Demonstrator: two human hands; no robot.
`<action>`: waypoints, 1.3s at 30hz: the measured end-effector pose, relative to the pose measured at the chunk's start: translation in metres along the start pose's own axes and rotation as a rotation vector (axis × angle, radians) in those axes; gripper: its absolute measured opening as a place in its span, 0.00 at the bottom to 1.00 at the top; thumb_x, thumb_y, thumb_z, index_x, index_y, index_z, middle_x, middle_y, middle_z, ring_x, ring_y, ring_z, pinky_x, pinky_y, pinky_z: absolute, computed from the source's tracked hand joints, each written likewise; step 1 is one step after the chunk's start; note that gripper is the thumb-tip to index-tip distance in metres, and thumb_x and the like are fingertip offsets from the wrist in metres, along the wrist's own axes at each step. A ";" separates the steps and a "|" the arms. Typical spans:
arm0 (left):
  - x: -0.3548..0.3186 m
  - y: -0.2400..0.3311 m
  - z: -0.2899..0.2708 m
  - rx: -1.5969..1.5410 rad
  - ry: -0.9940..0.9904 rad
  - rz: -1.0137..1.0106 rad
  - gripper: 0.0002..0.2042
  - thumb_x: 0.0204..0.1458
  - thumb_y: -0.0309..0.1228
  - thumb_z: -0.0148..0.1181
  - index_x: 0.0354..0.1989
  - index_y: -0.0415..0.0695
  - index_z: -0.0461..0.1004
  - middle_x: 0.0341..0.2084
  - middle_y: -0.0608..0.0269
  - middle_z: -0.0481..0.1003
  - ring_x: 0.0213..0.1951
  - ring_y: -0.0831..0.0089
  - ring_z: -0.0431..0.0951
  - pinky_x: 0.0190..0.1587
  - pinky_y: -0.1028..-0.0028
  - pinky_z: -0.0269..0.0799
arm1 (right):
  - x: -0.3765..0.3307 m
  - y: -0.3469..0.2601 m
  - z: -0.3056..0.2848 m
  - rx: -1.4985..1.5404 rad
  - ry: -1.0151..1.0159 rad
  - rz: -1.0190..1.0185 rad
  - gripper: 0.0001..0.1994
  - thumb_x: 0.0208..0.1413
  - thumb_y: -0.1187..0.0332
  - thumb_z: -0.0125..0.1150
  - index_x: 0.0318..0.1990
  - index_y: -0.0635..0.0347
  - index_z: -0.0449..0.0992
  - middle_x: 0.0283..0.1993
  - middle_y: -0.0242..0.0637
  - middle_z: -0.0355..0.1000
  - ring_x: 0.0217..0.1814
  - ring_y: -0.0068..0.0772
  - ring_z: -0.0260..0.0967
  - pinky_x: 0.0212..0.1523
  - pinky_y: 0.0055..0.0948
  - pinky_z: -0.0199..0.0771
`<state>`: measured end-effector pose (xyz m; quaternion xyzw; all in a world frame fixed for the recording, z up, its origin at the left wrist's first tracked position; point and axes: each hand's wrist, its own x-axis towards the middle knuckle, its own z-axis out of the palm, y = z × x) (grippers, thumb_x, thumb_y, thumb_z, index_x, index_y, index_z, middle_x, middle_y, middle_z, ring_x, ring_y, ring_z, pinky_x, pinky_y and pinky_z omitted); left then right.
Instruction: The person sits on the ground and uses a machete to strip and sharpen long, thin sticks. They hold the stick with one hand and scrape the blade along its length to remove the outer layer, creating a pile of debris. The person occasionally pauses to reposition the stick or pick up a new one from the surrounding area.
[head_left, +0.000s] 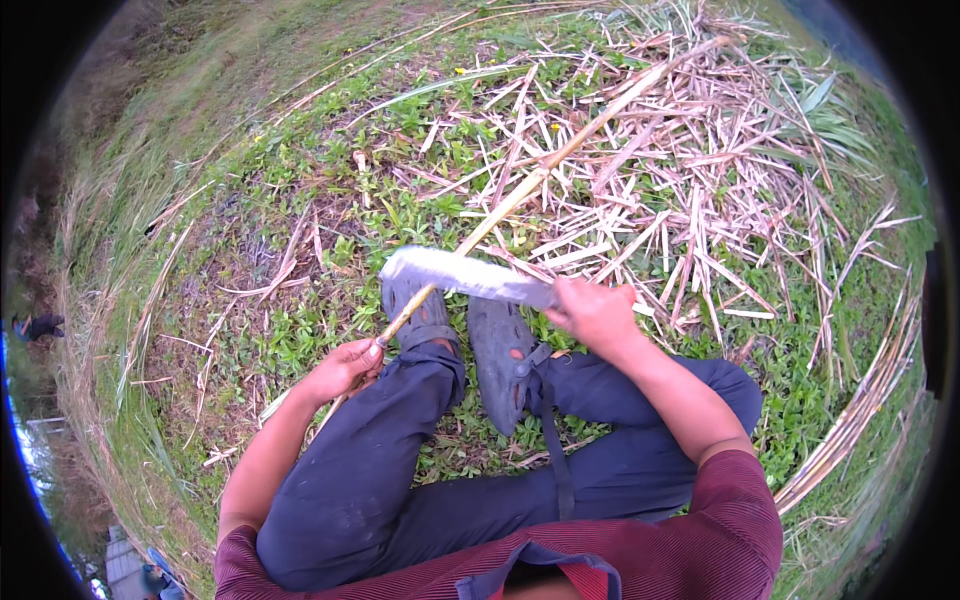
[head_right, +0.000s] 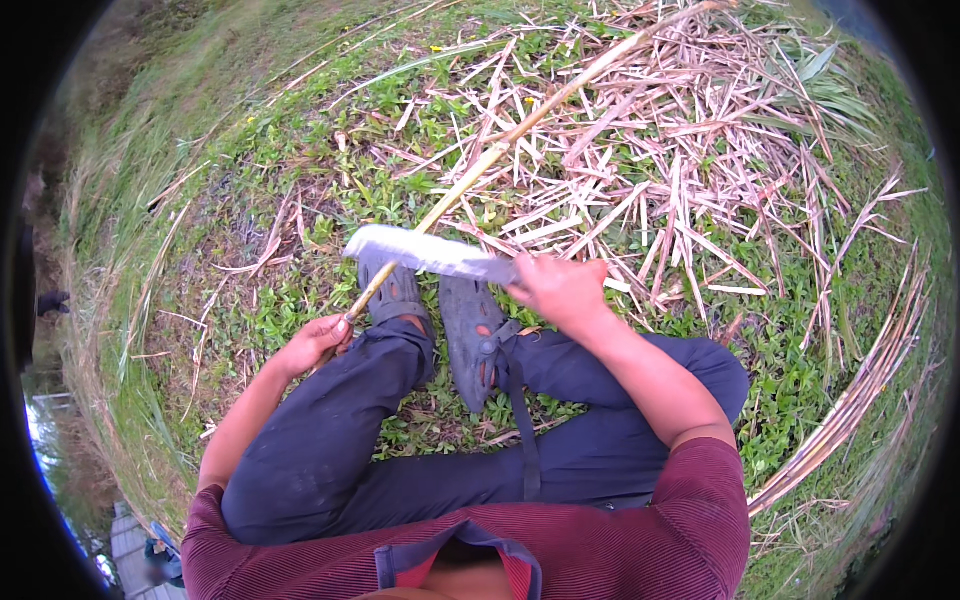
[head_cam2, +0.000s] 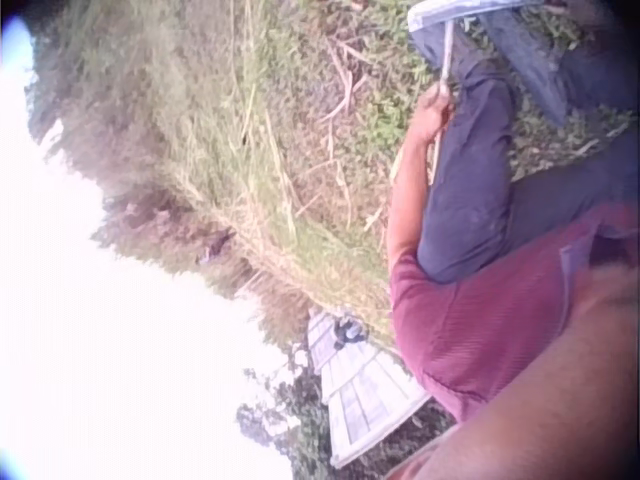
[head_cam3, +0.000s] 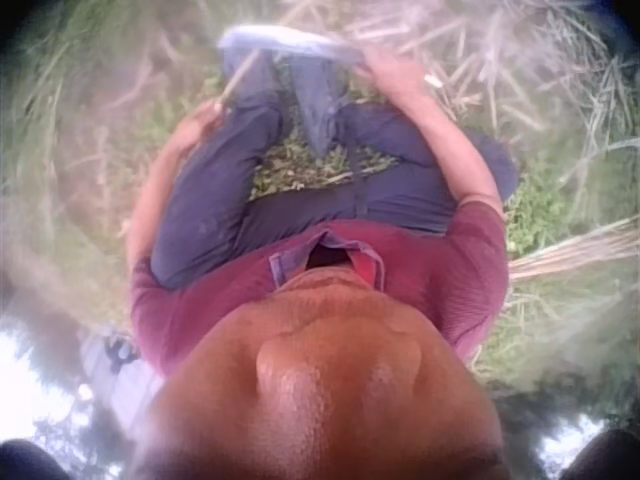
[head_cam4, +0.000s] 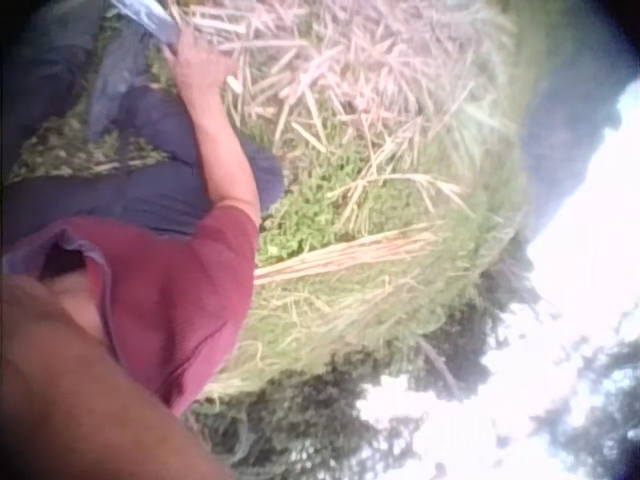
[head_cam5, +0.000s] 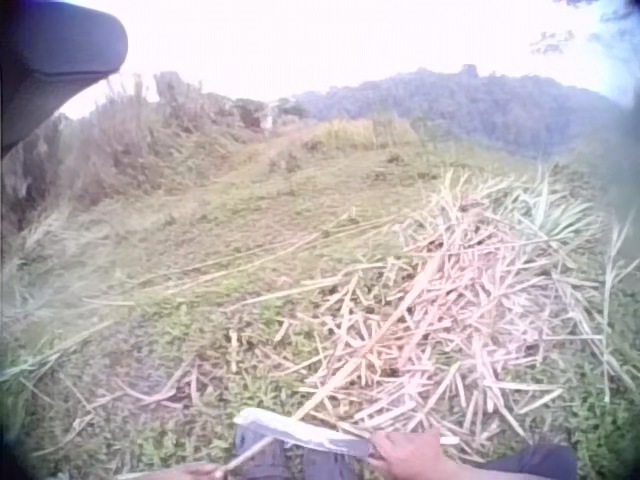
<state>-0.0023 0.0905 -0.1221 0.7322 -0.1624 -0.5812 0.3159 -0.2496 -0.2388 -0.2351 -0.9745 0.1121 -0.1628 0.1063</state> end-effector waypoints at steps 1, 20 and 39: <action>0.003 -0.011 -0.001 0.036 0.037 0.045 0.17 0.70 0.47 0.46 0.31 0.51 0.63 0.20 0.75 0.60 0.19 0.84 0.56 0.20 0.80 0.50 | 0.006 0.012 0.006 0.043 0.100 0.080 0.17 0.51 0.54 0.71 0.40 0.51 0.73 0.26 0.32 0.73 0.21 0.32 0.75 0.20 0.36 0.70; -0.003 0.000 -0.001 -0.024 0.047 -0.410 0.29 0.63 0.62 0.46 0.21 0.50 0.70 0.10 0.77 0.59 0.10 0.85 0.55 0.12 0.79 0.48 | 0.019 0.064 -0.014 0.275 0.195 0.614 0.13 0.66 0.58 0.58 0.39 0.60 0.71 0.23 0.47 0.76 0.24 0.51 0.77 0.25 0.47 0.74; -0.001 -0.035 0.029 0.581 0.504 0.052 0.28 0.71 0.51 0.38 0.35 0.39 0.77 0.17 0.59 0.71 0.21 0.65 0.70 0.29 0.62 0.68 | -0.002 0.013 -0.013 0.241 -0.162 0.294 0.17 0.64 0.52 0.59 0.41 0.58 0.71 0.24 0.45 0.77 0.24 0.51 0.77 0.25 0.48 0.75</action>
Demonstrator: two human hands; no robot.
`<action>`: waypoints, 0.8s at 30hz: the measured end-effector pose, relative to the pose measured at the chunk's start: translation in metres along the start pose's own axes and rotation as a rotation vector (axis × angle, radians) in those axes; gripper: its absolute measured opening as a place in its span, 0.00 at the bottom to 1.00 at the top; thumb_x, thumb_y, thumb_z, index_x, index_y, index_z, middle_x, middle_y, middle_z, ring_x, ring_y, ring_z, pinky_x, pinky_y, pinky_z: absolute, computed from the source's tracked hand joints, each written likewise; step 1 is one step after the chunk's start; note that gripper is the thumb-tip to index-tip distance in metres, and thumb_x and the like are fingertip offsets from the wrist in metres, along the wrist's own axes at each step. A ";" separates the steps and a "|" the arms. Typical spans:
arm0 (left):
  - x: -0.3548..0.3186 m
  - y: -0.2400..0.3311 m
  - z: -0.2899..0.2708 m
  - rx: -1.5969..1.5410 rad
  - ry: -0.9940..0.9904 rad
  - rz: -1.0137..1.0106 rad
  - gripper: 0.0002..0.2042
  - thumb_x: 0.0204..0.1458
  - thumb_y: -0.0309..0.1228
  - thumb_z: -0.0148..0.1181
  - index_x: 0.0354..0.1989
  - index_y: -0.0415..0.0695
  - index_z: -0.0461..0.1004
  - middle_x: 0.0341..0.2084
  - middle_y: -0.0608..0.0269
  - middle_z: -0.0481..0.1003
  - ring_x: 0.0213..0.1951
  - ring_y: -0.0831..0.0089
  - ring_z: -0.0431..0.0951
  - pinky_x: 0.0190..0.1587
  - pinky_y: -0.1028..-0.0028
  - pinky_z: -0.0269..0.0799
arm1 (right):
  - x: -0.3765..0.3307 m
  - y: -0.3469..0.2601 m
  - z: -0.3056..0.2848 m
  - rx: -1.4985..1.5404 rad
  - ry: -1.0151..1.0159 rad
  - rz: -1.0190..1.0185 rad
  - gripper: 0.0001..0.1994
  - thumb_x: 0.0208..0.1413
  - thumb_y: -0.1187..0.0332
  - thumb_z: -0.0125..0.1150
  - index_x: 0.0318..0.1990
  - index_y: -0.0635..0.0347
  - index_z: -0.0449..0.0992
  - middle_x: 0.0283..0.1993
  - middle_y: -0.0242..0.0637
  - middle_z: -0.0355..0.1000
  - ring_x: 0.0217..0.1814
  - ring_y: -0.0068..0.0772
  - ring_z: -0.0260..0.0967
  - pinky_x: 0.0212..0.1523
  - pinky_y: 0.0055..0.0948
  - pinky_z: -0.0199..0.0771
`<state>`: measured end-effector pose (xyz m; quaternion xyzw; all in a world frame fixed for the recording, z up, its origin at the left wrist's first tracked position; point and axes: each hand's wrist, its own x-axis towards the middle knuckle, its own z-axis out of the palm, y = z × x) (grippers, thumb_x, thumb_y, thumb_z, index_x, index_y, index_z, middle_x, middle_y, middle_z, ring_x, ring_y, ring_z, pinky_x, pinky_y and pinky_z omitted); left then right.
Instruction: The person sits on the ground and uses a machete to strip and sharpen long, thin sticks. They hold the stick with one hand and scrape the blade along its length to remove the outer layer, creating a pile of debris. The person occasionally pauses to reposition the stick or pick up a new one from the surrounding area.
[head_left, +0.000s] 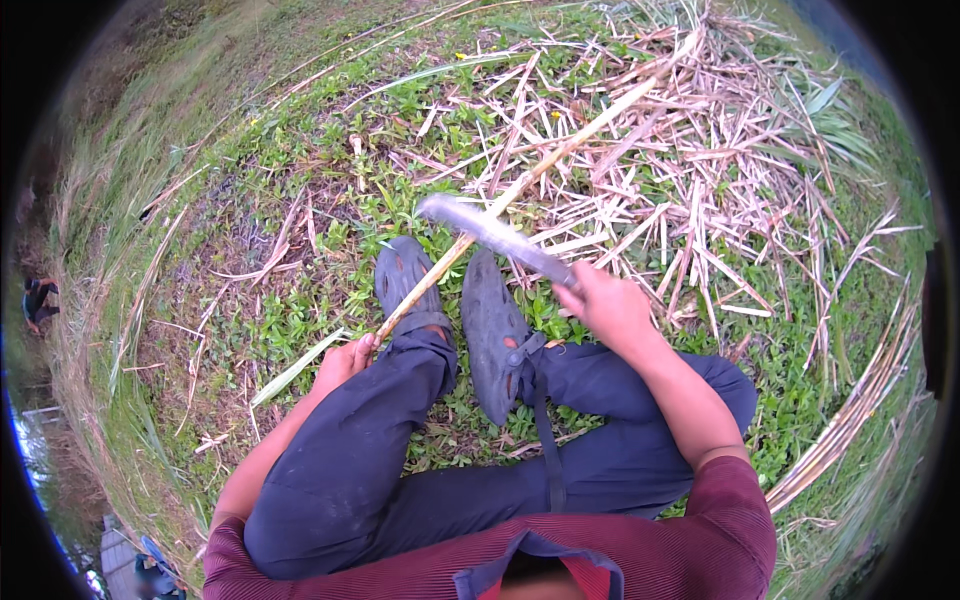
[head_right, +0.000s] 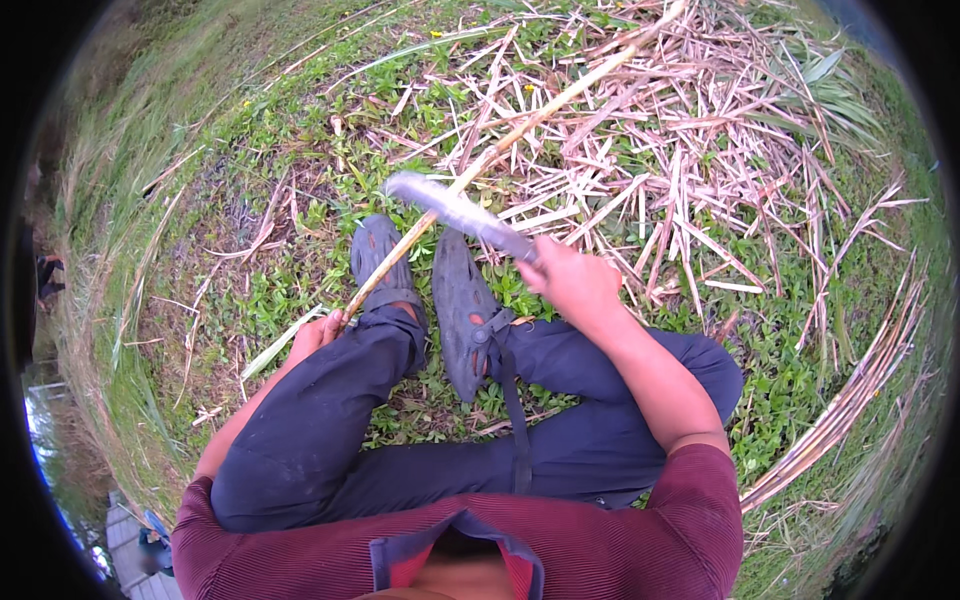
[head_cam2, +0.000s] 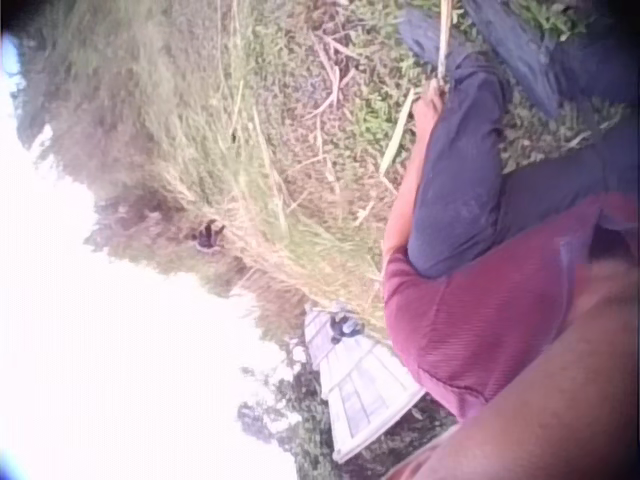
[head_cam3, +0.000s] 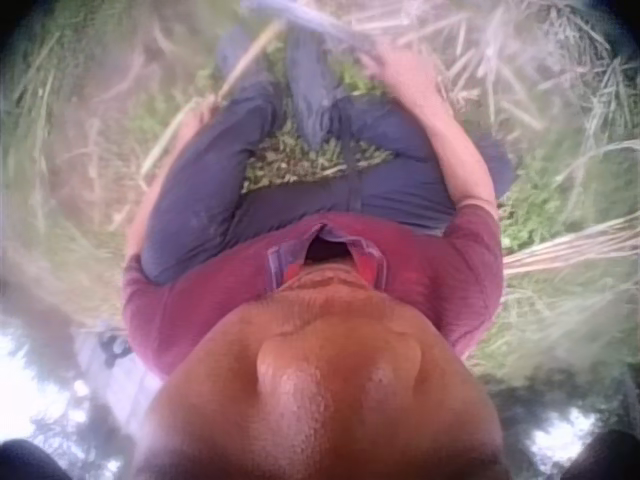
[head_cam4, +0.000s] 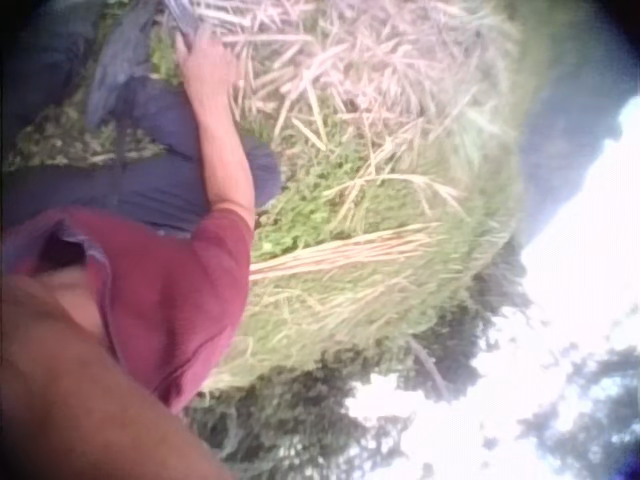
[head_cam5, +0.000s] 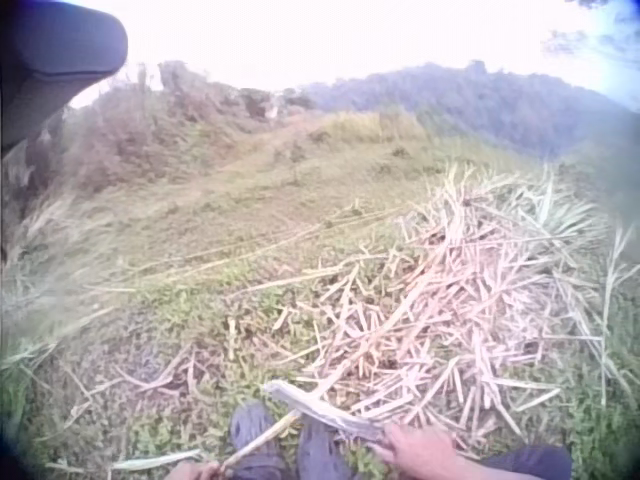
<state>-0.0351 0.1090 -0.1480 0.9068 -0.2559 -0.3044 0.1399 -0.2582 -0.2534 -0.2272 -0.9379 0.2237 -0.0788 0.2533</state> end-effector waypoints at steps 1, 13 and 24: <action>-0.001 0.000 -0.001 -0.014 0.010 0.000 0.27 0.71 0.50 0.39 0.35 0.39 0.77 0.17 0.58 0.71 0.21 0.66 0.69 0.29 0.62 0.68 | -0.002 -0.010 -0.002 -0.034 -0.016 -0.066 0.17 0.63 0.52 0.59 0.41 0.58 0.71 0.24 0.46 0.77 0.24 0.51 0.77 0.26 0.48 0.75; -0.014 -0.033 0.005 -0.661 -0.227 -0.288 0.28 0.71 0.50 0.40 0.37 0.38 0.79 0.24 0.69 0.75 0.28 0.81 0.68 0.33 0.71 0.69 | 0.028 0.052 -0.024 0.137 0.134 0.356 0.19 0.64 0.49 0.56 0.40 0.57 0.70 0.27 0.48 0.77 0.28 0.57 0.77 0.29 0.53 0.75; -0.012 -0.054 -0.008 -0.491 -0.381 -0.213 0.28 0.69 0.53 0.43 0.49 0.37 0.76 0.36 0.64 0.79 0.37 0.80 0.75 0.40 0.73 0.73 | 0.036 0.059 -0.023 -0.094 0.300 0.012 0.17 0.57 0.50 0.65 0.38 0.53 0.71 0.26 0.39 0.76 0.26 0.46 0.77 0.24 0.44 0.76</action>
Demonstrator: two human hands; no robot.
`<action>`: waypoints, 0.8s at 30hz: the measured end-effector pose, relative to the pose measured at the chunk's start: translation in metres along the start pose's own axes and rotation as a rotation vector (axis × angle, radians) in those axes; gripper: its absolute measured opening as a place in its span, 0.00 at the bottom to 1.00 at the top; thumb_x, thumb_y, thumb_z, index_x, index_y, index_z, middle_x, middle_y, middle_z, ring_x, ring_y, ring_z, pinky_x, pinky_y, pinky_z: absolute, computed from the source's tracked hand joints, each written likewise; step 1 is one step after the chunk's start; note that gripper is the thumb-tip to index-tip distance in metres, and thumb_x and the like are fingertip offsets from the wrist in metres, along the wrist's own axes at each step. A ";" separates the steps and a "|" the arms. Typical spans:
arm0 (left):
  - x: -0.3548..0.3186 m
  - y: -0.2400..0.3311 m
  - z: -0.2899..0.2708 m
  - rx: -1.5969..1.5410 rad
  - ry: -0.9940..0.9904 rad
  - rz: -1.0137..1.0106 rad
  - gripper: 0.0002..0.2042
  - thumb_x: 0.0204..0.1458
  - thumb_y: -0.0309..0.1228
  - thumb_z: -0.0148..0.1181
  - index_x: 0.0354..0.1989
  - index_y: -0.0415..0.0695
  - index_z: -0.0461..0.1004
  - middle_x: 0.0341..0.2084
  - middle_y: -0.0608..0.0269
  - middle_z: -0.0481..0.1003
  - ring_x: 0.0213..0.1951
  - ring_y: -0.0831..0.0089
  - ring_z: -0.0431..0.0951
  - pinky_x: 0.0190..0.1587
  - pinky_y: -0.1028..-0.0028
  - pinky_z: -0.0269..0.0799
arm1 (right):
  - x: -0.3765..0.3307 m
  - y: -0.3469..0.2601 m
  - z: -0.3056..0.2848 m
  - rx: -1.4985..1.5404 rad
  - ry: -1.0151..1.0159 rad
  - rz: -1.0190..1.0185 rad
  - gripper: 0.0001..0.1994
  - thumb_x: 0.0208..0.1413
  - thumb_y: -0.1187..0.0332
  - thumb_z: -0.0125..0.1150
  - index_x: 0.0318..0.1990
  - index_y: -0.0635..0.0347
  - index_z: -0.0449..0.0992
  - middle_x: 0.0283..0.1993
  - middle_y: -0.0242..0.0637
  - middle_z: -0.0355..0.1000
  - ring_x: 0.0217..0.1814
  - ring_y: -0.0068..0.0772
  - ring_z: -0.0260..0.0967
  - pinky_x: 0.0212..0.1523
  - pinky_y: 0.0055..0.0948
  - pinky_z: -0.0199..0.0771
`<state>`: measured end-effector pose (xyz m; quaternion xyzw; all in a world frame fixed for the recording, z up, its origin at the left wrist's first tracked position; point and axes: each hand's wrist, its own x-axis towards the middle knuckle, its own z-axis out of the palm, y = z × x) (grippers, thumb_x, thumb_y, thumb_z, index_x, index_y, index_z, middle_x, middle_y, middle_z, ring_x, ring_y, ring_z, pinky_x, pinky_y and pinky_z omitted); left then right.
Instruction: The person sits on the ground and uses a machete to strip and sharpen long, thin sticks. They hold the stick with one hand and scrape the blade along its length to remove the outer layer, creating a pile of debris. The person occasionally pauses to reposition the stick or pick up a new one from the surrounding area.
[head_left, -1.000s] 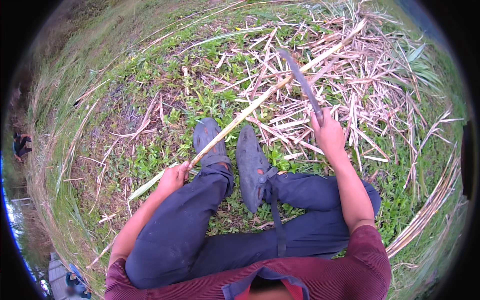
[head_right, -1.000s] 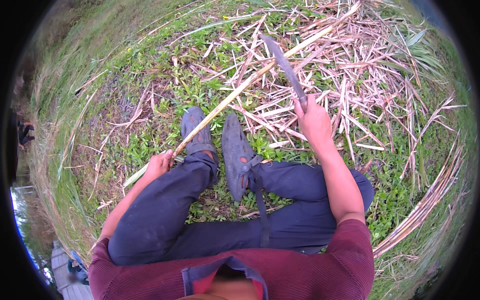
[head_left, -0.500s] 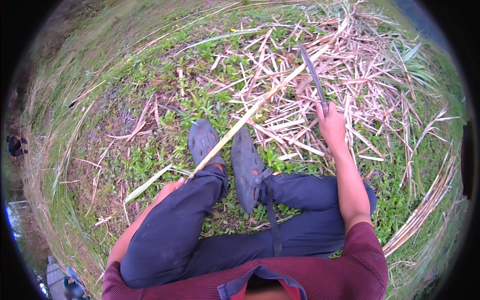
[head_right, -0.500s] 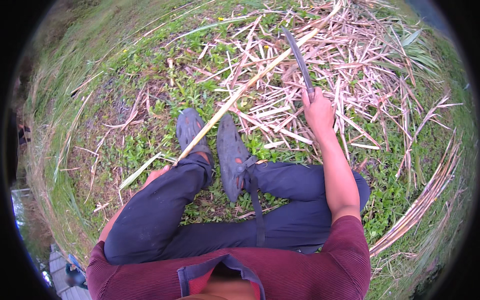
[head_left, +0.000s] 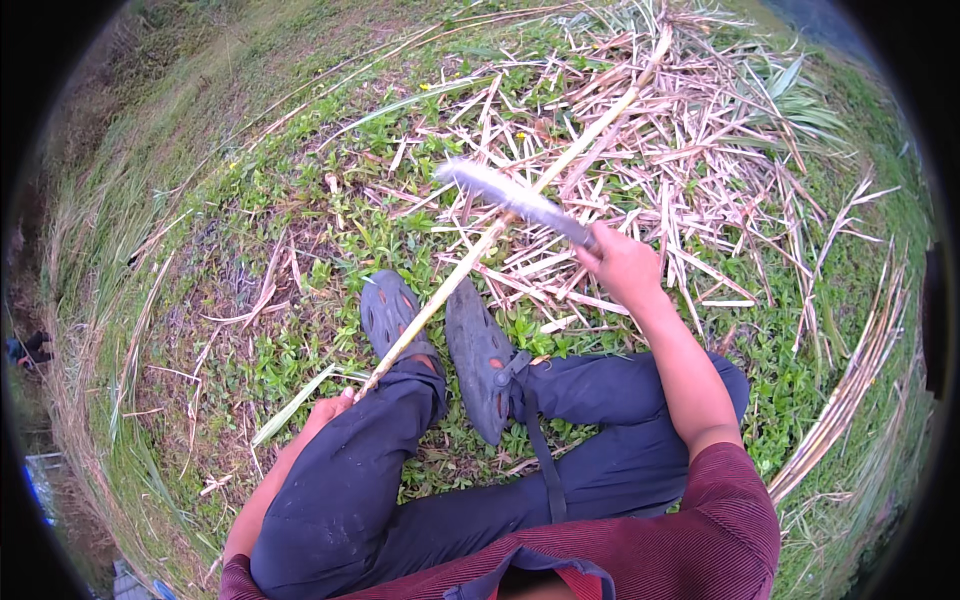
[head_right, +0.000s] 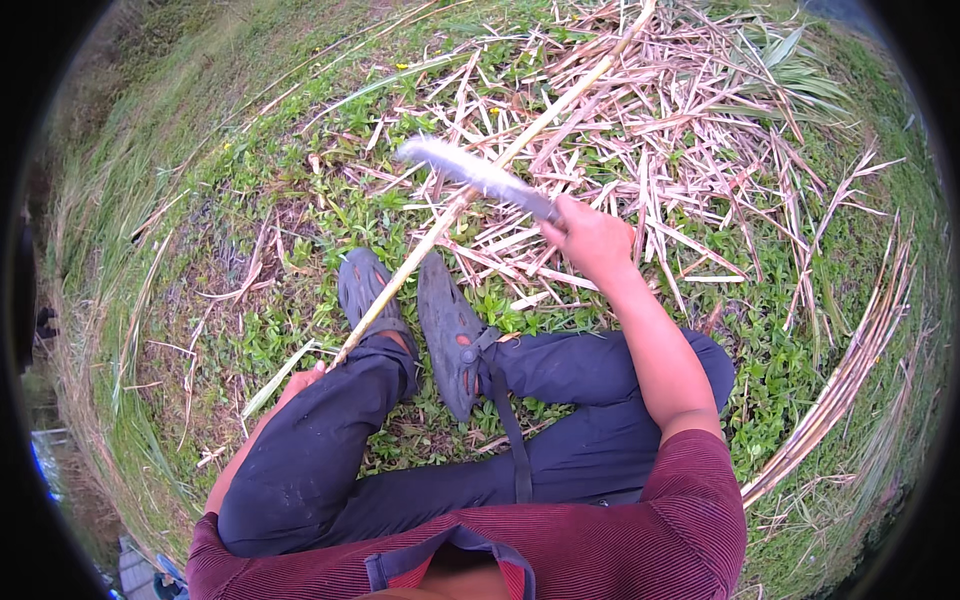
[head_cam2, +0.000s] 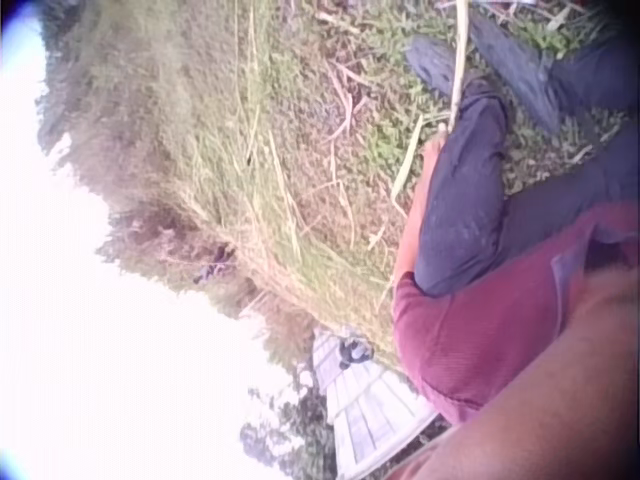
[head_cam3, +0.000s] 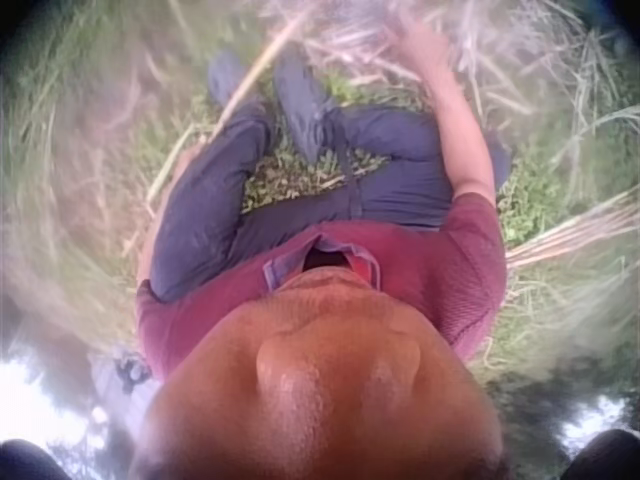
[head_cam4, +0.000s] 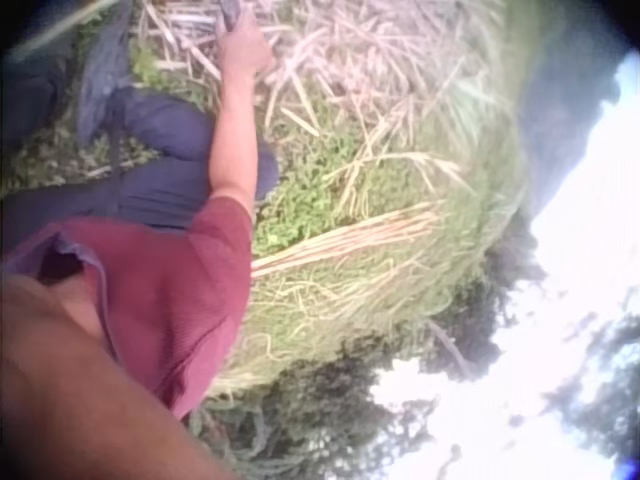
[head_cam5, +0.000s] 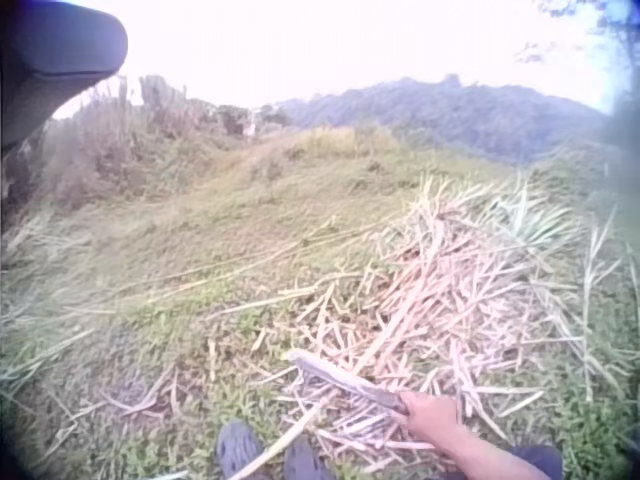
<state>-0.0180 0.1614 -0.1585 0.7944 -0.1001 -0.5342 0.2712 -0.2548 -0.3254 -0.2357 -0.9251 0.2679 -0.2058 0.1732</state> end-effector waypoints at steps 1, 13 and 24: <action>0.000 0.002 0.003 0.019 0.018 0.002 0.28 0.69 0.53 0.43 0.49 0.37 0.76 0.35 0.64 0.79 0.36 0.80 0.75 0.40 0.73 0.73 | 0.002 0.002 -0.003 0.050 0.007 0.120 0.17 0.58 0.50 0.64 0.38 0.54 0.71 0.26 0.41 0.76 0.26 0.50 0.77 0.26 0.47 0.76; -0.007 0.009 0.003 0.091 0.065 -0.041 0.27 0.69 0.52 0.43 0.44 0.37 0.77 0.32 0.65 0.78 0.34 0.80 0.74 0.38 0.72 0.71 | -0.014 -0.003 0.005 -0.052 -0.065 -0.198 0.18 0.53 0.46 0.66 0.34 0.49 0.71 0.23 0.30 0.74 0.22 0.34 0.77 0.20 0.39 0.74; -0.012 0.005 -0.002 0.128 0.073 -0.050 0.28 0.69 0.52 0.43 0.40 0.36 0.77 0.28 0.66 0.77 0.31 0.80 0.72 0.36 0.71 0.71 | -0.006 -0.005 -0.009 -0.087 -0.083 -0.137 0.18 0.52 0.51 0.69 0.37 0.53 0.72 0.25 0.35 0.76 0.23 0.41 0.77 0.23 0.39 0.74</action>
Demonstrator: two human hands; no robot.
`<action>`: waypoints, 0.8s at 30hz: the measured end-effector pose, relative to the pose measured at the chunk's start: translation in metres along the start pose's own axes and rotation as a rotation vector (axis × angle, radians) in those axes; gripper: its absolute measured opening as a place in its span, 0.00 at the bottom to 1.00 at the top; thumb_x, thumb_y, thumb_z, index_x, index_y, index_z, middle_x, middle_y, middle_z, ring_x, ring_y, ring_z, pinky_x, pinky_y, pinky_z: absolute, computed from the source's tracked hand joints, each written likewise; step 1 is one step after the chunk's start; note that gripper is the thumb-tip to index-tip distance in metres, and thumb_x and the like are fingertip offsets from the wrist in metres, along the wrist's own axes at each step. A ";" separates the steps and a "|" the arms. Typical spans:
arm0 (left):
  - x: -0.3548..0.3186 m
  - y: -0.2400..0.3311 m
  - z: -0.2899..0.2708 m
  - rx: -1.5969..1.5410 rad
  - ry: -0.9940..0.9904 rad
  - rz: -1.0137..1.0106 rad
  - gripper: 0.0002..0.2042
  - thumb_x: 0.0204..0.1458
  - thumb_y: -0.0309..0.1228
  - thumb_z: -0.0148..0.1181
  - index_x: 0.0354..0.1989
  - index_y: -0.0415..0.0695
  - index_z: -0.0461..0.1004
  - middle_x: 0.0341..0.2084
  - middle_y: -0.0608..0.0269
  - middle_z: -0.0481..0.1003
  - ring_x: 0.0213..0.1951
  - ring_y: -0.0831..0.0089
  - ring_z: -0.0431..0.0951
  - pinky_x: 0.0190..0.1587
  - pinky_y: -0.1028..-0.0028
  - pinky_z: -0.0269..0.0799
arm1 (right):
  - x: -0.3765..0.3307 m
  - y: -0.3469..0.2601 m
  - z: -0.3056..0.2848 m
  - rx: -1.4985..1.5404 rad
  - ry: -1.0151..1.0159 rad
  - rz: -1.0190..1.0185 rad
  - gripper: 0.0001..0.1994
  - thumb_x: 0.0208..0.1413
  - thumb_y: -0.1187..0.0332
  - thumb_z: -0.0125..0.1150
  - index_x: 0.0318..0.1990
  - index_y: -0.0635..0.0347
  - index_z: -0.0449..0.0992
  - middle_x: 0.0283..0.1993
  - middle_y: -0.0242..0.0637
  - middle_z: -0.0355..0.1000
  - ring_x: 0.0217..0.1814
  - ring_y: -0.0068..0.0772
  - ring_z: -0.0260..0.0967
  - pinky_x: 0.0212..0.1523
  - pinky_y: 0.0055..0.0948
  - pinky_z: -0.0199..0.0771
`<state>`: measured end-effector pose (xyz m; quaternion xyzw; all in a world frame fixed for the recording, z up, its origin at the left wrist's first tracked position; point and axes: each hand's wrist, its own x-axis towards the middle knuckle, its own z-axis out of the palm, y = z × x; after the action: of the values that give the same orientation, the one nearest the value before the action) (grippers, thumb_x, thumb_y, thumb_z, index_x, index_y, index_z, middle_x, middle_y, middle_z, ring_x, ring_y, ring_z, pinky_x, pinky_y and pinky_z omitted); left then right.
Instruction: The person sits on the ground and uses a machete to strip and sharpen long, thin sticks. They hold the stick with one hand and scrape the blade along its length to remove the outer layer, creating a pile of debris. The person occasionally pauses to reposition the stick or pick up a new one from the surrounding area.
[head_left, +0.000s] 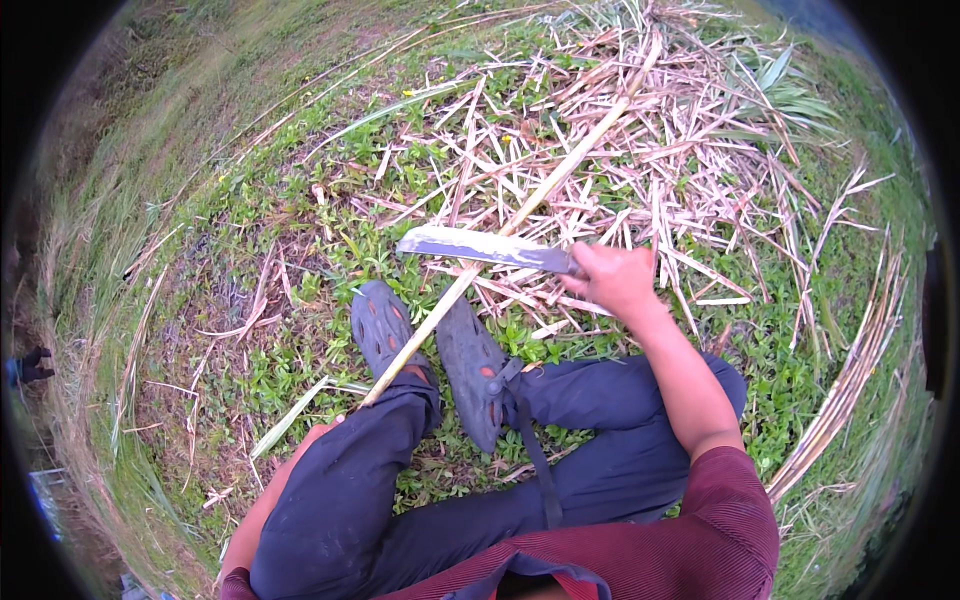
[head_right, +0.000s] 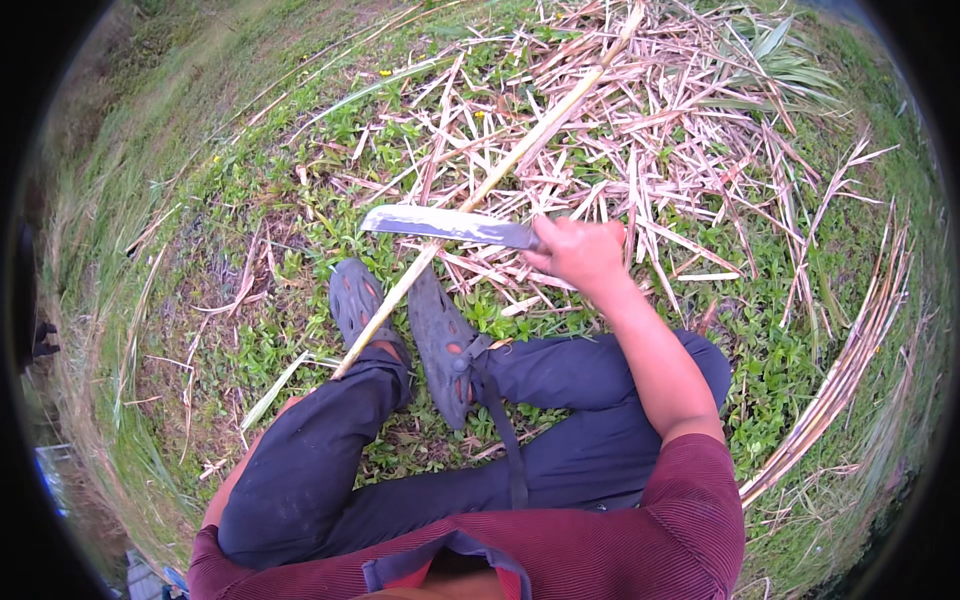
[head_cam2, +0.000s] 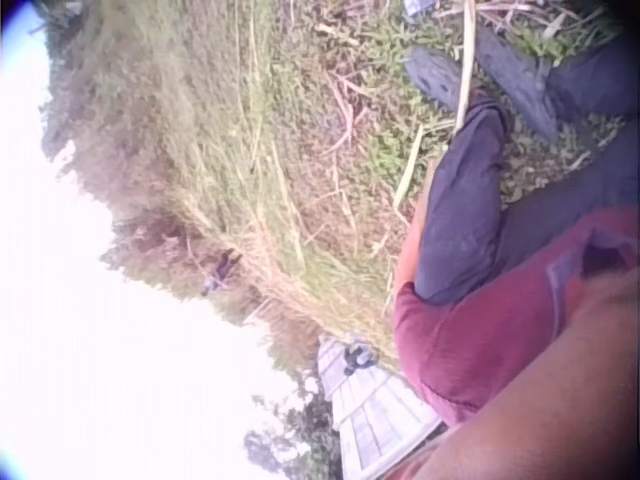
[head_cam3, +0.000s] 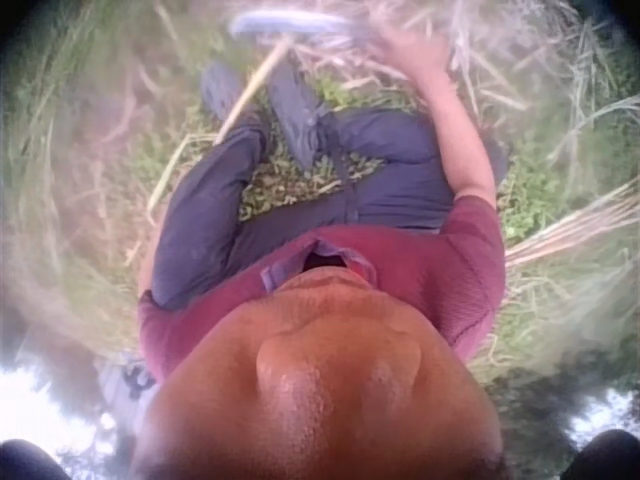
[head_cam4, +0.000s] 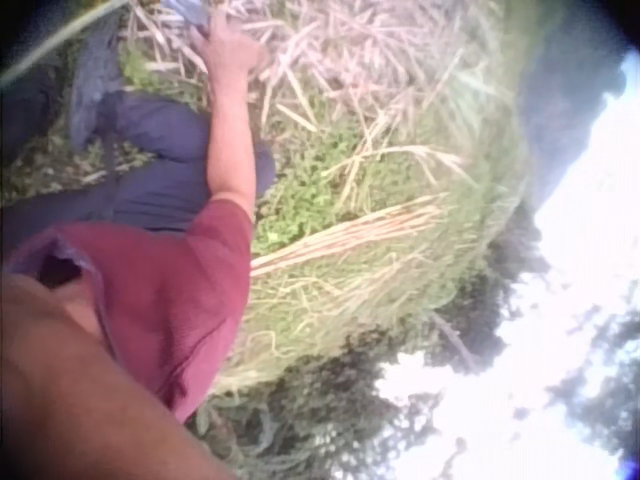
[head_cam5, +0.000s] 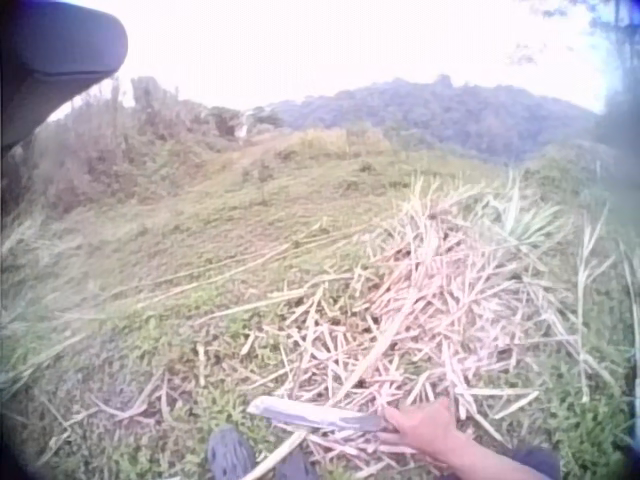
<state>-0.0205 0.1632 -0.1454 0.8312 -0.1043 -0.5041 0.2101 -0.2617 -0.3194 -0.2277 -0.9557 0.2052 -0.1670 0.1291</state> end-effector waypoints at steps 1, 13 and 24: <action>0.001 0.001 0.001 0.006 -0.004 -0.002 0.28 0.69 0.52 0.43 0.39 0.36 0.77 0.28 0.66 0.77 0.31 0.80 0.72 0.36 0.71 0.70 | -0.002 0.015 0.003 -0.033 -0.006 0.002 0.19 0.51 0.50 0.70 0.38 0.53 0.73 0.26 0.35 0.77 0.24 0.39 0.77 0.22 0.37 0.74; -0.008 -0.006 -0.009 0.028 0.004 -0.038 0.29 0.70 0.52 0.43 0.35 0.36 0.78 0.24 0.67 0.76 0.29 0.80 0.70 0.34 0.71 0.69 | 0.002 0.091 0.014 -0.108 -0.046 0.381 0.21 0.63 0.43 0.56 0.44 0.52 0.73 0.28 0.44 0.79 0.30 0.50 0.79 0.31 0.50 0.78; -0.020 -0.021 -0.024 0.063 0.014 -0.093 0.30 0.69 0.51 0.45 0.29 0.35 0.78 0.21 0.66 0.75 0.27 0.79 0.70 0.33 0.69 0.69 | 0.004 0.098 0.026 -0.133 -0.160 0.494 0.20 0.63 0.45 0.55 0.47 0.51 0.69 0.32 0.51 0.79 0.36 0.55 0.80 0.36 0.52 0.77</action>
<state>-0.0093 0.1954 -0.1287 0.8448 -0.0798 -0.5042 0.1607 -0.2834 -0.4032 -0.2811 -0.8932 0.4318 -0.0406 0.1187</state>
